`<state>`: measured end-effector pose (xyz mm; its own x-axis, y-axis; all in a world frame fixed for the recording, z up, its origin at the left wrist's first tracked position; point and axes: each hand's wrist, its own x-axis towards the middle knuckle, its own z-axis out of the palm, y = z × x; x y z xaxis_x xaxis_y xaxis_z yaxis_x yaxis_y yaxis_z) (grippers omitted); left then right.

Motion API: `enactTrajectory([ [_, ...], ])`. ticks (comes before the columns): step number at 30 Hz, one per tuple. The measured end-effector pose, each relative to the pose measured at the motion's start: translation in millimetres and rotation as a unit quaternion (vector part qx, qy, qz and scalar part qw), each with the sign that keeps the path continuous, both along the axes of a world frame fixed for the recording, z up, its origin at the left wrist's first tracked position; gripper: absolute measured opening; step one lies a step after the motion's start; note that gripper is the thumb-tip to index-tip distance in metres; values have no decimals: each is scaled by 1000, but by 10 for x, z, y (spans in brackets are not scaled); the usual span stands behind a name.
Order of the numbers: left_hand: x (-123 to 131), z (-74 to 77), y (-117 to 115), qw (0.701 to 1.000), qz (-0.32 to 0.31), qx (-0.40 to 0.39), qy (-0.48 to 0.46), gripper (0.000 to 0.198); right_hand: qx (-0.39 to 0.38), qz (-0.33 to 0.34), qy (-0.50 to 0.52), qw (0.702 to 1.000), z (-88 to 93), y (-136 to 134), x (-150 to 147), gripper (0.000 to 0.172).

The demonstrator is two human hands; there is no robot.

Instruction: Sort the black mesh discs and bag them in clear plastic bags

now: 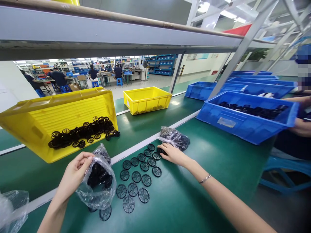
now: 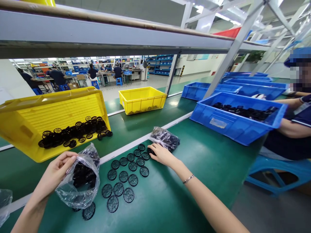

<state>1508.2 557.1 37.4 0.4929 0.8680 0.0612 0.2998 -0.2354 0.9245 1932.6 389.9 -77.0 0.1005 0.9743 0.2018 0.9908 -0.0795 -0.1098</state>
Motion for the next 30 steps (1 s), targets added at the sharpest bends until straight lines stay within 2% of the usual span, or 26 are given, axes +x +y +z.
enactTrajectory([
  [5,-5,-29,25,1000,-5,-8,-2,47,6,9,21,1000,107,-87,-37,36],
  [8,-13,-35,17,1000,-9,-10,1,46,8,47,53,997,165,-89,-168,37],
  [11,-19,-33,4,1000,-10,-1,4,46,-17,94,75,993,167,-72,-265,33],
  [14,-13,-33,2,1000,-13,3,3,46,-33,98,90,991,165,-50,-254,28],
  [16,0,-37,5,1000,-14,4,3,46,-34,84,90,992,190,-3,-198,28],
  [19,20,-38,3,1000,-16,3,5,46,-8,67,75,995,252,153,-99,39],
  [21,24,-30,-3,1000,-17,1,9,47,-19,76,65,995,282,294,-44,43],
  [25,10,-7,-12,1000,-12,1,15,47,-93,107,51,988,303,503,15,42],
  [30,-3,-26,14,1000,-9,4,12,46,-80,109,54,989,378,525,-67,37],
])
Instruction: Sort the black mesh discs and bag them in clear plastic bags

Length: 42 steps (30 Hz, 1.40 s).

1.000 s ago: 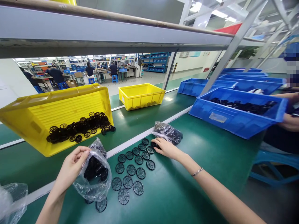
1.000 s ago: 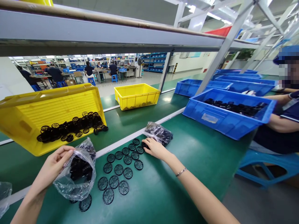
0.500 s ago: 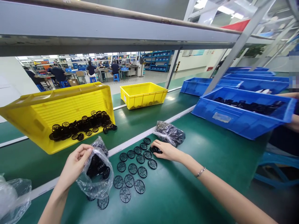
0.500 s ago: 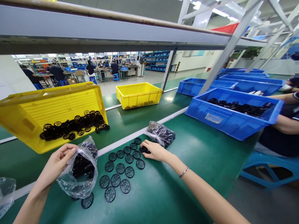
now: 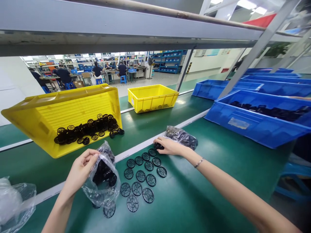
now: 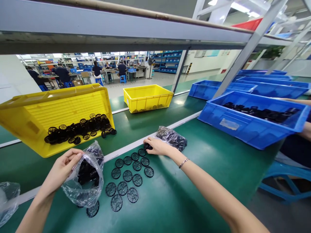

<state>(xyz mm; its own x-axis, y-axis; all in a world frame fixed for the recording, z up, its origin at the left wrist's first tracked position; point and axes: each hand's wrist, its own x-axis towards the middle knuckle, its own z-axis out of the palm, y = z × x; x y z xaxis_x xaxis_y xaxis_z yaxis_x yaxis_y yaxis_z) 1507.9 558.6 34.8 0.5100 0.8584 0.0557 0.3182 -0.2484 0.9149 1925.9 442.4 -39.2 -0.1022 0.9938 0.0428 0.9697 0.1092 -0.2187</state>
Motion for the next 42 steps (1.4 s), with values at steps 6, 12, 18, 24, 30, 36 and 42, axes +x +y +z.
enactTrajectory([
  [6,-12,-40,20,1000,-5,4,-9,44,-34,17,23,999,-5,58,-247,36],
  [12,-27,-36,20,1000,-4,0,-18,42,-59,0,11,998,4,111,-189,34],
  [18,-41,-34,12,1000,-11,3,-23,42,-69,3,-10,998,25,80,-182,35],
  [24,-66,37,-25,999,-7,6,-40,39,-54,-40,-23,997,152,69,-307,34],
  [30,-88,93,-109,996,5,65,-54,31,117,40,190,974,1105,-298,-1580,35],
  [36,-149,145,-192,991,17,128,-31,29,75,137,-44,987,1115,110,-3087,35],
  [42,-272,133,-47,989,39,135,-47,30,140,169,-56,974,659,830,-3303,39],
])
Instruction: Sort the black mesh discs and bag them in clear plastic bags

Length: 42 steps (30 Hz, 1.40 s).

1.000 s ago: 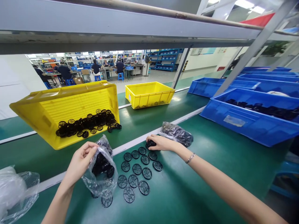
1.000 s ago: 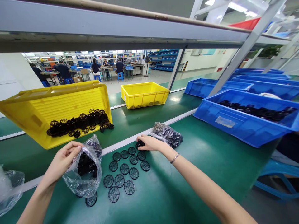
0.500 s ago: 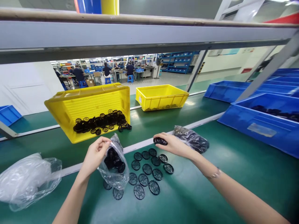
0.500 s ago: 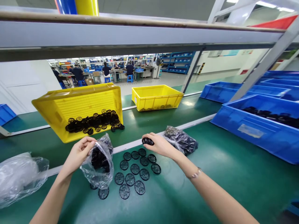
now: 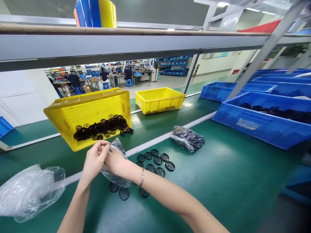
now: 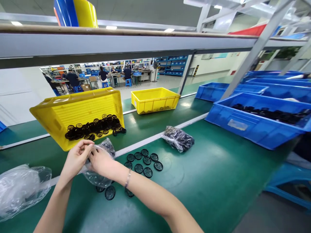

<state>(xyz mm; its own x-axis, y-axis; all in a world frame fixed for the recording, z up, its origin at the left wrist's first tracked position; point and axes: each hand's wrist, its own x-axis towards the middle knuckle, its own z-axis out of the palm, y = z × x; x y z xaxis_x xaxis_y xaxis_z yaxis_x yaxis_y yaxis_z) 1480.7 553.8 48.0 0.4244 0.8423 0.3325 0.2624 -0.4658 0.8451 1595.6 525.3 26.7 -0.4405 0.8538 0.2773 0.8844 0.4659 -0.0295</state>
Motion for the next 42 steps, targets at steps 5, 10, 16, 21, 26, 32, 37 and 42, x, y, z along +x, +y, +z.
enactTrajectory([
  [5,-50,19,72,998,3,-57,-35,35,90,14,191,977,-115,-750,835,32],
  [10,-4,25,65,997,11,-74,-29,38,40,-267,146,952,-726,-1612,1944,22],
  [16,46,-52,91,997,-3,-76,-12,41,-56,-357,137,922,-1208,-1879,2300,17],
  [21,24,-35,80,996,5,-81,-26,42,-65,-328,146,931,-1048,-1586,2432,40],
  [26,10,-11,77,996,15,-79,-24,43,-85,-287,122,946,-1003,-1437,2507,31],
  [32,40,-49,104,996,11,-82,-23,42,-136,-207,165,955,-905,-1662,2153,38],
  [37,54,-53,90,997,11,-80,-15,39,-158,-173,151,960,-944,-1769,1997,31],
  [42,48,-44,87,997,15,-74,-6,38,-131,-216,150,956,-936,-1640,2074,31],
])
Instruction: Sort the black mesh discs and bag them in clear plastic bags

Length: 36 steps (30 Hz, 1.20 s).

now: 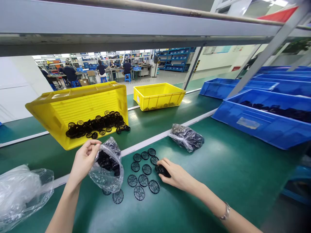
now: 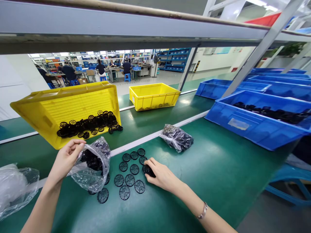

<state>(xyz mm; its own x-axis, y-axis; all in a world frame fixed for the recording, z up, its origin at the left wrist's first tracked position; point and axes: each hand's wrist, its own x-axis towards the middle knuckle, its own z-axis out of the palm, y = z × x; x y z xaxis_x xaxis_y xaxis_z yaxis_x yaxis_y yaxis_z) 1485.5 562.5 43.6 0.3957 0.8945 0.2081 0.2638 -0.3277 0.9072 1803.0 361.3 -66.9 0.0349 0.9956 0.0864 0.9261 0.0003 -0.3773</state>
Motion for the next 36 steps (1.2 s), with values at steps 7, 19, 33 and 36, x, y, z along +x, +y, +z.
enactTrajectory([
  [7,-16,-35,28,1000,0,-3,-8,38,3,-26,-46,999,-48,249,46,35],
  [19,-7,-36,38,1000,2,-4,1,37,-13,-13,-101,995,133,764,266,37],
  [33,-29,-19,28,1000,8,-4,-1,34,-57,89,-106,989,219,945,34,37],
  [36,-29,-10,20,1000,5,-5,-10,34,-63,49,-114,990,283,924,-23,35],
])
